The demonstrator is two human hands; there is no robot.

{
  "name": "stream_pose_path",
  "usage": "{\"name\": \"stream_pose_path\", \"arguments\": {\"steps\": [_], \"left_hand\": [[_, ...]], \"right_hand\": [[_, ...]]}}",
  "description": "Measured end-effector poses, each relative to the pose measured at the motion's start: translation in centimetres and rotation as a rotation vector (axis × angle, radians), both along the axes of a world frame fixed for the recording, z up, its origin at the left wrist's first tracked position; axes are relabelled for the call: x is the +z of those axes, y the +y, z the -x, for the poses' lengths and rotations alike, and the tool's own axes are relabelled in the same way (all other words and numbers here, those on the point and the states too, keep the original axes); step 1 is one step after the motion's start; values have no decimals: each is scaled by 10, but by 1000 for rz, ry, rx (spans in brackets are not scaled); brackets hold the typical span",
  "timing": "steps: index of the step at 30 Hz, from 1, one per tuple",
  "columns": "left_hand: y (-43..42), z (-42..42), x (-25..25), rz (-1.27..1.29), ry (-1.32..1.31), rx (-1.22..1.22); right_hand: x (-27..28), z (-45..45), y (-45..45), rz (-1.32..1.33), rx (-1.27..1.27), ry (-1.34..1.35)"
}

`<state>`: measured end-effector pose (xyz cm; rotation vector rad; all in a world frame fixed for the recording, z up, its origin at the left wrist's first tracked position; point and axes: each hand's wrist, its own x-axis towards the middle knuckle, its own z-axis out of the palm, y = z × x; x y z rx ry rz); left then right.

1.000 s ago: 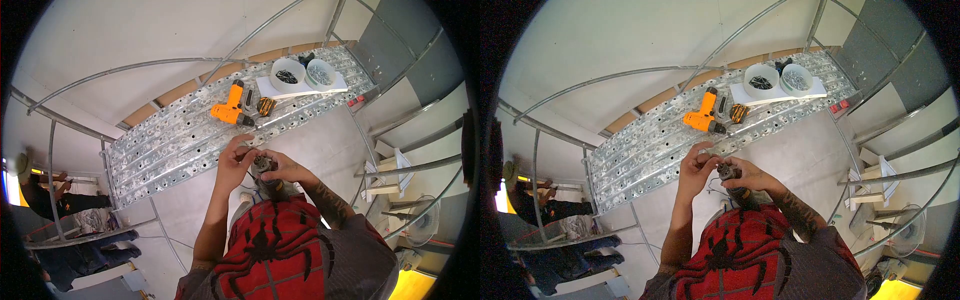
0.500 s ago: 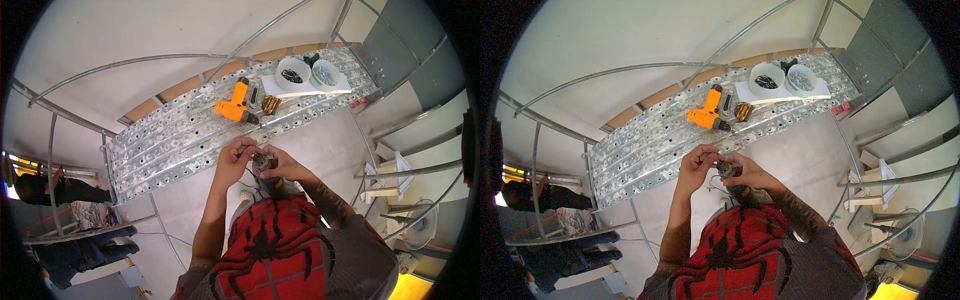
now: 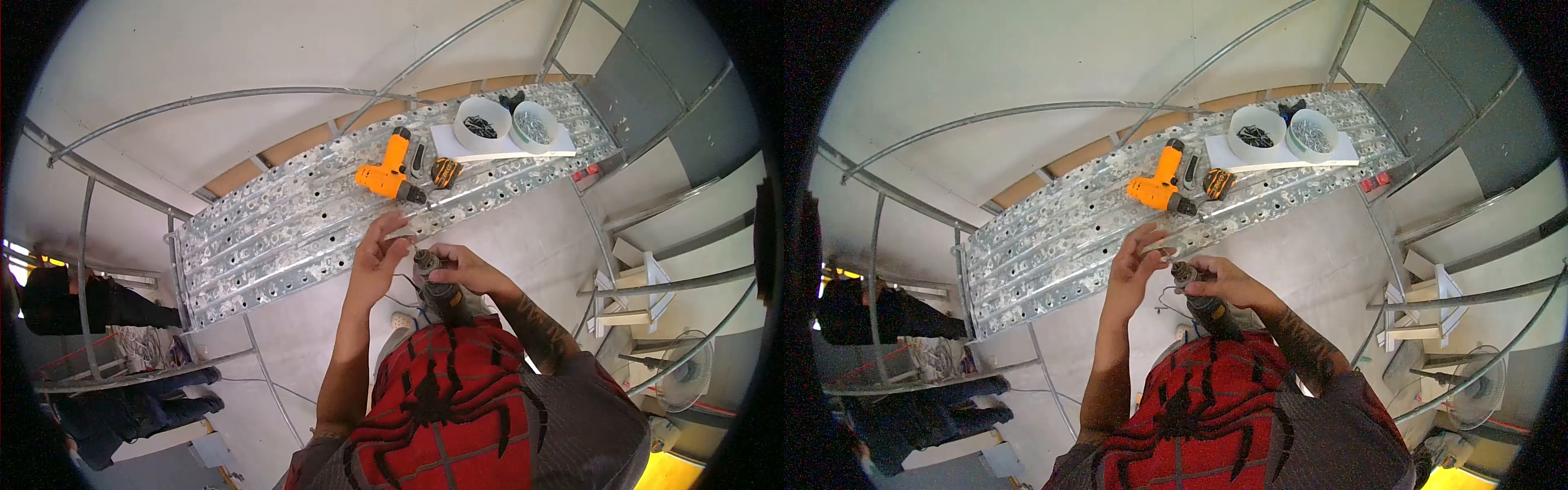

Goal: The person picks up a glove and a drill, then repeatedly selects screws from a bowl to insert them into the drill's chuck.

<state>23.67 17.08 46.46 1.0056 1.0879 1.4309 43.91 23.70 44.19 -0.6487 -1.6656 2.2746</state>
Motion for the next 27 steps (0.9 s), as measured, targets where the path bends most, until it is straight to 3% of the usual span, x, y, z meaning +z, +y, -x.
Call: {"name": "stream_pose_path", "arguments": {"steps": [1, 3, 4, 6, 10, 11, 12, 13, 15, 19, 21, 22, 25, 27], "left_hand": [[-3, 5, -3, 36, 33, 9], [-11, 10, -21, 79, 31, -11], [-15, 11, -33, 124, 29, -31], [-24, 7, -58, 141, 31, -95], [-41, -17, -72, 207, 237, -488], [-43, -27, -68, 227, 184, -517], [-47, -37, -81, 169, 269, -459], [-47, -50, -111, 112, 220, -402], [-40, -60, -107, 47, 173, -337], [-39, -65, -101, 122, 178, -223], [-42, -62, -96, 132, 162, -155], [-46, -58, -93, 119, 124, -94], [-50, -40, -74, 73, 51, 99], [-67, -30, -35, 173, 144, 264]], "right_hand": [[-1, 1, -2, 0, 0, 0], [-8, 4, -7, -367, -166, -242], [-11, 3, -6, -367, -167, -243], [-19, -1, -3, 32, -251, 56], [-27, -8, 7, 77, -69, 80], [-27, -6, 5, -165, -174, -113], [-28, -6, 4, -405, -278, -305], [-31, -5, 4, -406, -277, -305], [-33, -2, 10, 9, -430, 68], [-20, -2, 22, 248, -210, 71], [-13, 19, 22, -333, -237, -308], [-11, 30, 23, -345, -205, -301], [3, 71, 33, 34, -65, 161], [15, 94, 42, 218, 113, 137]]}}
